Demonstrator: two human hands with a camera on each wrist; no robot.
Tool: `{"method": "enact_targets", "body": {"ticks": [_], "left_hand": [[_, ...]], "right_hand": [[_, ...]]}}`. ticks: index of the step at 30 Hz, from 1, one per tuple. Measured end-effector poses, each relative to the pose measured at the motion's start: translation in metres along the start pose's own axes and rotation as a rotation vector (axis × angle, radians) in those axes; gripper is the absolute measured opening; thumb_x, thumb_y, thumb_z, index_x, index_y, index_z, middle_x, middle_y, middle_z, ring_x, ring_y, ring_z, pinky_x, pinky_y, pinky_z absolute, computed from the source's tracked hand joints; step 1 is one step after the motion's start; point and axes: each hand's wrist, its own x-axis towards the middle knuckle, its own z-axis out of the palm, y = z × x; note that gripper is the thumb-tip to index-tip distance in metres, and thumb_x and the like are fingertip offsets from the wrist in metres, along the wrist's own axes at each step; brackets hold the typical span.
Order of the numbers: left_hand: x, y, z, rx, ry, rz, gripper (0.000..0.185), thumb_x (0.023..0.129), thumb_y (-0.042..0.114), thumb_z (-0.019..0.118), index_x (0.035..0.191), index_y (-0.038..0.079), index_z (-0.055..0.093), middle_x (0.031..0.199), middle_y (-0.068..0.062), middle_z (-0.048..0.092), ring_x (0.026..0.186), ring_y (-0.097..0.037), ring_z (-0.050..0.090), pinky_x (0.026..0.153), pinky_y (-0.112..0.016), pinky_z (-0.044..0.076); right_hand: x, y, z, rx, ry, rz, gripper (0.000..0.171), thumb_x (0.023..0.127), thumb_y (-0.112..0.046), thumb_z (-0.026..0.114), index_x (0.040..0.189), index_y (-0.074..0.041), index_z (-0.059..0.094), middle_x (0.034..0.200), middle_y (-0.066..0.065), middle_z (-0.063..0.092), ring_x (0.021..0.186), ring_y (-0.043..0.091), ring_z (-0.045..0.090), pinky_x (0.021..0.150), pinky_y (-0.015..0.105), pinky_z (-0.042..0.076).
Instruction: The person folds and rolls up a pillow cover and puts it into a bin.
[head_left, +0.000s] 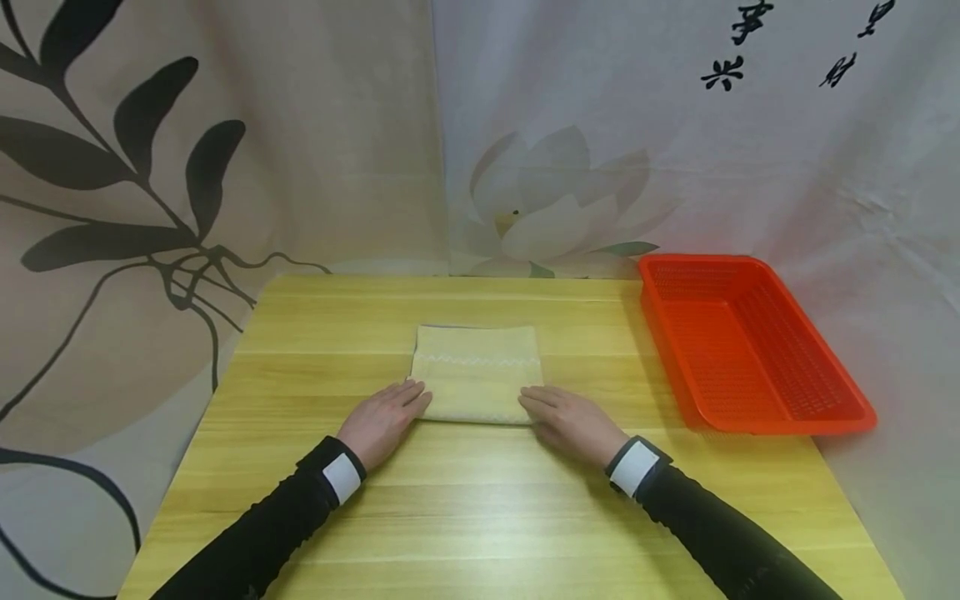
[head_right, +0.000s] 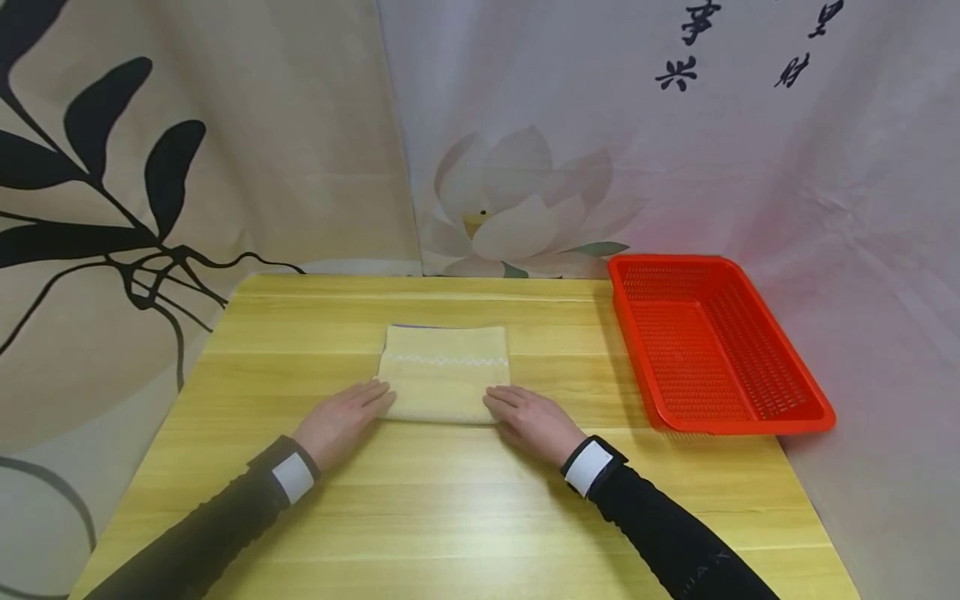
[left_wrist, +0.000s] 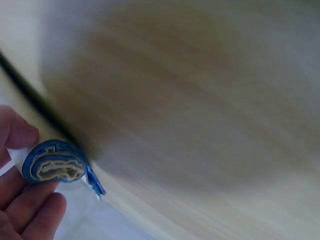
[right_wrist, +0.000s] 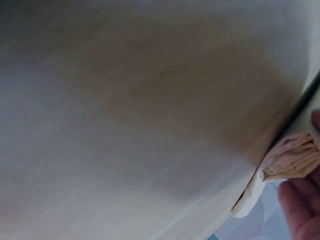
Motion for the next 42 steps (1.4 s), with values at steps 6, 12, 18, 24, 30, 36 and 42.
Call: {"method": "enact_targets", "body": {"ticks": [6, 12, 18, 24, 30, 36, 42], "left_hand": [[0.000, 0.000, -0.006, -0.182, -0.024, -0.097, 0.045, 0.091, 0.002, 0.080, 0.135, 0.002, 0.072, 0.136, -0.017, 0.072, 0.125, -0.034, 0.071, 0.103, -0.048, 0.058], [0.000, 0.000, -0.014, -0.305, -0.048, -0.151, 0.042, 0.090, 0.003, 0.072, 0.133, 0.003, 0.073, 0.129, -0.016, 0.075, 0.119, -0.033, 0.073, 0.099, -0.049, 0.061], [0.002, 0.001, -0.019, -0.360, -0.072, -0.211, 0.040, 0.088, 0.007, 0.071, 0.128, 0.005, 0.076, 0.118, -0.011, 0.079, 0.101, -0.023, 0.075, 0.088, -0.046, 0.063], [0.002, 0.001, -0.021, -0.392, -0.080, -0.247, 0.043, 0.089, 0.011, 0.070, 0.132, 0.006, 0.074, 0.122, -0.013, 0.077, 0.108, -0.027, 0.074, 0.093, -0.049, 0.062], [-0.003, -0.001, -0.016, -0.370, -0.012, -0.222, 0.045, 0.093, 0.021, 0.079, 0.135, 0.006, 0.072, 0.126, -0.016, 0.075, 0.116, -0.035, 0.073, 0.099, -0.052, 0.060], [-0.001, -0.003, -0.009, -0.389, 0.048, -0.263, 0.040, 0.096, 0.024, 0.082, 0.131, 0.006, 0.073, 0.123, -0.015, 0.076, 0.113, -0.034, 0.074, 0.098, -0.052, 0.060], [0.004, -0.009, -0.004, -0.438, 0.051, -0.317, 0.034, 0.101, 0.025, 0.076, 0.131, 0.008, 0.074, 0.125, -0.014, 0.076, 0.115, -0.034, 0.074, 0.100, -0.052, 0.059]], "right_hand": [[-0.003, -0.001, -0.006, 0.083, -0.019, 0.070, 0.050, 0.099, -0.017, 0.076, 0.146, -0.003, 0.064, 0.147, 0.015, 0.065, 0.133, 0.033, 0.065, 0.112, 0.049, 0.052], [-0.003, -0.002, -0.014, 0.206, -0.076, 0.153, 0.043, 0.106, -0.017, 0.066, 0.147, -0.005, 0.064, 0.141, 0.016, 0.069, 0.128, 0.034, 0.068, 0.111, 0.051, 0.053], [-0.001, 0.000, -0.020, 0.321, -0.104, 0.219, 0.040, 0.108, -0.019, 0.061, 0.146, -0.008, 0.065, 0.134, 0.013, 0.074, 0.124, 0.031, 0.071, 0.108, 0.051, 0.055], [0.001, 0.001, -0.021, 0.380, -0.095, 0.263, 0.038, 0.109, -0.019, 0.060, 0.145, -0.008, 0.066, 0.133, 0.013, 0.074, 0.096, 0.015, 0.072, 0.103, 0.051, 0.058], [0.005, 0.003, -0.022, 0.405, -0.111, 0.306, 0.038, 0.110, -0.021, 0.058, 0.146, -0.010, 0.066, 0.128, 0.012, 0.076, 0.084, 0.008, 0.068, 0.102, 0.050, 0.059], [0.009, 0.007, -0.023, 0.432, -0.133, 0.359, 0.039, 0.111, -0.024, 0.057, 0.147, -0.011, 0.065, 0.095, 0.004, 0.076, 0.057, 0.006, 0.046, 0.091, 0.045, 0.059], [0.011, 0.004, -0.023, 0.362, -0.067, 0.322, 0.044, 0.111, -0.026, 0.058, 0.152, -0.009, 0.060, 0.146, 0.015, 0.066, 0.129, 0.033, 0.067, 0.114, 0.054, 0.050]]}}
